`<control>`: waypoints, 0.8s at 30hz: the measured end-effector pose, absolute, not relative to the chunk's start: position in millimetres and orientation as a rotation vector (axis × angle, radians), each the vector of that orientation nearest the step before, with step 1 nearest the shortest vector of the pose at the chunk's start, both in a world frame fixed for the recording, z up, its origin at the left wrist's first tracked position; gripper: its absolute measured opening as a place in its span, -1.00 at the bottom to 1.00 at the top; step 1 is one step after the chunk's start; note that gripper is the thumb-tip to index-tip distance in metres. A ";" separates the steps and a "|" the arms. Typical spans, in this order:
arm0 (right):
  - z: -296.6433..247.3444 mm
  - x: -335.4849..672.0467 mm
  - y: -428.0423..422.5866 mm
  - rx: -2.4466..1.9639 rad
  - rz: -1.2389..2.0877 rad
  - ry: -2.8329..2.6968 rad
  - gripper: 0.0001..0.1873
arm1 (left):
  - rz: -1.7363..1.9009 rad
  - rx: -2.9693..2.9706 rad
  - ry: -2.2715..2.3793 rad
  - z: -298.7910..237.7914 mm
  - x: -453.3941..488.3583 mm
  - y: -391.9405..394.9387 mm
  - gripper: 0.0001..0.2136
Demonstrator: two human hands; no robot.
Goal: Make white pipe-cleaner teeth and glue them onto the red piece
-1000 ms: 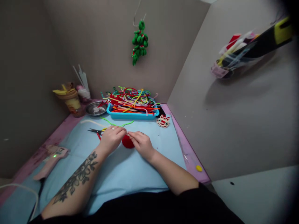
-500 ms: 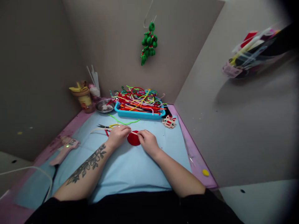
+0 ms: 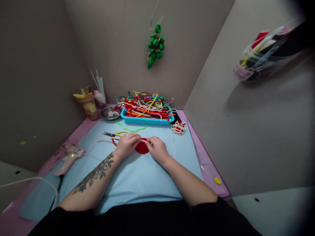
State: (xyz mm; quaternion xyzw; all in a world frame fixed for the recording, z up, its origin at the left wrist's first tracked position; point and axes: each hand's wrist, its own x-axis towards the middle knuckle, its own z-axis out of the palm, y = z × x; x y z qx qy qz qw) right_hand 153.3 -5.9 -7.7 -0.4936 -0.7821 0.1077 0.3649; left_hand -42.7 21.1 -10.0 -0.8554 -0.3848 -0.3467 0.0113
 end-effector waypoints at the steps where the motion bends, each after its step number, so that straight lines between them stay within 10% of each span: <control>1: -6.7 154.1 -5.8 -1.265 0.275 -2.003 -0.84 | -1.086 -2.669 -1.201 -10.0 -41.8 20.3 -0.77; 24: -8.2 158.4 -2.3 -1.162 0.342 -1.900 -0.82 | -1.048 -2.575 -1.160 -1.2 -44.8 19.2 -0.80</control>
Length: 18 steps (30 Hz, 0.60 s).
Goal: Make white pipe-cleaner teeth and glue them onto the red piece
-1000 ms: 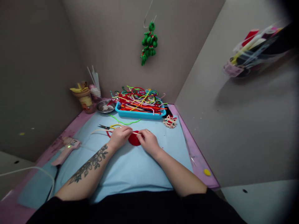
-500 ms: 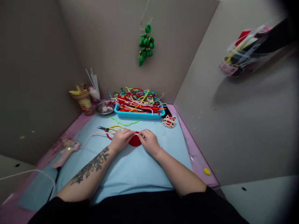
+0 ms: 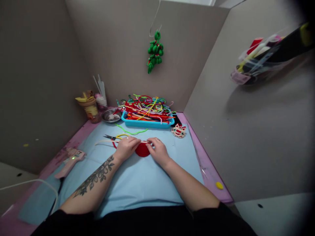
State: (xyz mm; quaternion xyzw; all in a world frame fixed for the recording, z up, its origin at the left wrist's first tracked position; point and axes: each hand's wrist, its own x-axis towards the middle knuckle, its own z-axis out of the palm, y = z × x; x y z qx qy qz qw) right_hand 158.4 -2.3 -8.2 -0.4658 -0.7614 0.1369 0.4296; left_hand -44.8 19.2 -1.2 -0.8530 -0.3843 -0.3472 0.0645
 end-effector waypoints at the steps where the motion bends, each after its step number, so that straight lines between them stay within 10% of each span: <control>1: -8.9 159.1 -1.8 -1.165 0.349 -1.878 -0.78 | -1.153 -2.497 -1.172 7.3 -52.0 19.4 -0.81; 9: -14.6 156.6 -0.2 -1.089 0.437 -1.887 -0.84 | -1.486 -1.581 -1.432 116.5 -146.9 12.4 -0.78; 18: -11.1 150.9 -7.6 -0.986 0.479 -1.956 -0.87 | -0.496 -2.054 -1.962 138.3 -174.9 65.8 -0.71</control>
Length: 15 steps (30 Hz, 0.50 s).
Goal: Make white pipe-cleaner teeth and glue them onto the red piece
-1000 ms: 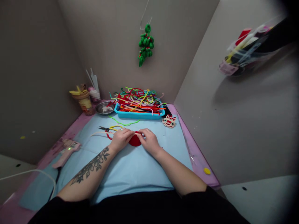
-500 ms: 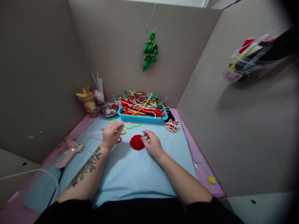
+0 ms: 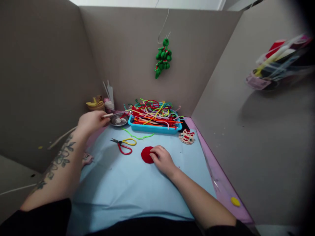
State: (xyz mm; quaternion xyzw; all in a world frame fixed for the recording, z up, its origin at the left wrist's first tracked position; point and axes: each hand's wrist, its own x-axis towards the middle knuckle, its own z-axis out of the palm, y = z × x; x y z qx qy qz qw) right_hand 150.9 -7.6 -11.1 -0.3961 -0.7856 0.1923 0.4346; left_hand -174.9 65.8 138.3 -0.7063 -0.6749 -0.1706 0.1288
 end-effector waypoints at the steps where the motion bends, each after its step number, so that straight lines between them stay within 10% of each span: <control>1: -10.1 150.9 -8.4 -0.974 0.479 -1.956 -0.87 | -0.374 -2.089 -2.025 133.1 -174.0 73.3 -0.70; 15: 0.6 156.0 -8.2 -0.970 0.626 -1.940 -0.84 | -0.307 -1.816 -2.105 179.2 -158.2 227.5 -0.78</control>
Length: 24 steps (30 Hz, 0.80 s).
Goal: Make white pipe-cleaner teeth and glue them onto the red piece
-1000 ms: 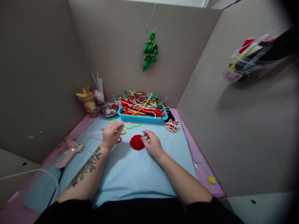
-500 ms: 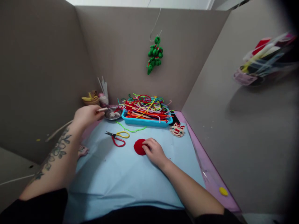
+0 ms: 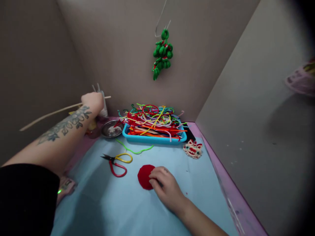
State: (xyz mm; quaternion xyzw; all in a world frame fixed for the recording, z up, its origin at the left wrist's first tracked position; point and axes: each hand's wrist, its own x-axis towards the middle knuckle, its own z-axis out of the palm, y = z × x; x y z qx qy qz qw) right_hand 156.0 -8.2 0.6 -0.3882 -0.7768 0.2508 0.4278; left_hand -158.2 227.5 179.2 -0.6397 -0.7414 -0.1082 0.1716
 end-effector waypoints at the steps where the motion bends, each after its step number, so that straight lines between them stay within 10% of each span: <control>1: 0.8 155.8 -8.0 -0.967 0.636 -1.947 -0.83 | -0.355 -1.809 -2.064 184.2 -159.0 241.6 -0.77; 14: -5.9 159.2 0.8 -0.945 0.664 -1.942 -0.78 | -0.386 -1.786 -2.035 196.9 -175.3 293.9 -0.80; 19: -3.8 158.3 1.4 -0.963 0.623 -1.927 -0.80 | -0.645 -1.662 -1.840 267.6 -126.2 228.0 -0.48; 24: 22.2 161.7 1.7 -1.065 0.171 -1.806 -0.51 | -0.605 -1.904 -1.289 256.9 -49.4 106.2 -0.65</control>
